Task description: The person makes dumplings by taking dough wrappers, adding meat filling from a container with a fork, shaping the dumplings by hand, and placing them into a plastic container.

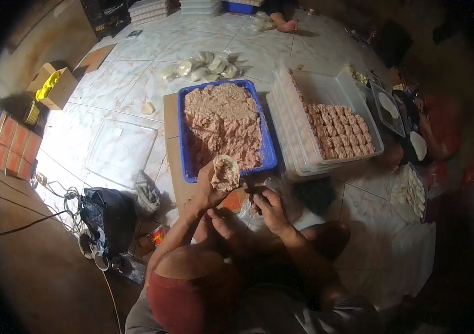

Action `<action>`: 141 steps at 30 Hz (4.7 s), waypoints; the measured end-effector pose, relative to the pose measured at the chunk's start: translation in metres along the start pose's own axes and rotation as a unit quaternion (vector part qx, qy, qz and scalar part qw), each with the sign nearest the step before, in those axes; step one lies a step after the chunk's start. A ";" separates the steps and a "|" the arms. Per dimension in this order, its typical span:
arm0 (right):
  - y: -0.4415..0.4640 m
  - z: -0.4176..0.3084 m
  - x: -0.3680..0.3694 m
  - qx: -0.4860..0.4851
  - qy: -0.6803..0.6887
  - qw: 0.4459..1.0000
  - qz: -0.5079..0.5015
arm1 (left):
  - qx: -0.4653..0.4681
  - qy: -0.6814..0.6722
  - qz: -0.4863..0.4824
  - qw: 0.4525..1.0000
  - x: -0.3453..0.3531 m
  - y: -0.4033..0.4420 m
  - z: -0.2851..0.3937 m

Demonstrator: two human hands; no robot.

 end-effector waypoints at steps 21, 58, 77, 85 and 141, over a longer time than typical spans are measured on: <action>0.011 -0.015 0.012 -0.106 -0.478 0.866 0.107 | -0.035 0.201 0.005 0.979 -0.009 -0.011 0.000; -0.009 0.008 0.004 -0.134 -0.153 0.974 0.099 | -0.038 0.009 0.000 0.999 -0.013 0.003 0.024; -0.026 -0.020 0.023 -0.064 -0.155 0.985 0.042 | -0.040 0.007 -0.029 0.999 -0.026 0.013 0.042; 0.007 -0.020 0.039 -0.233 -0.376 0.886 0.141 | -0.010 0.143 -0.063 0.988 -0.011 0.010 0.017; -0.026 -0.096 0.061 -0.250 -0.473 0.840 0.097 | -0.021 0.048 -0.136 0.989 -0.018 -0.015 -0.002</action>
Point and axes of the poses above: each hand's wrist, its own y-axis towards the middle knuckle, its own x-axis out of the palm, z = x × y, the point moved 4 cm from there along y, towards the middle knuckle, and after that the axes turned 10 degrees about x, right-handed, at the moved point
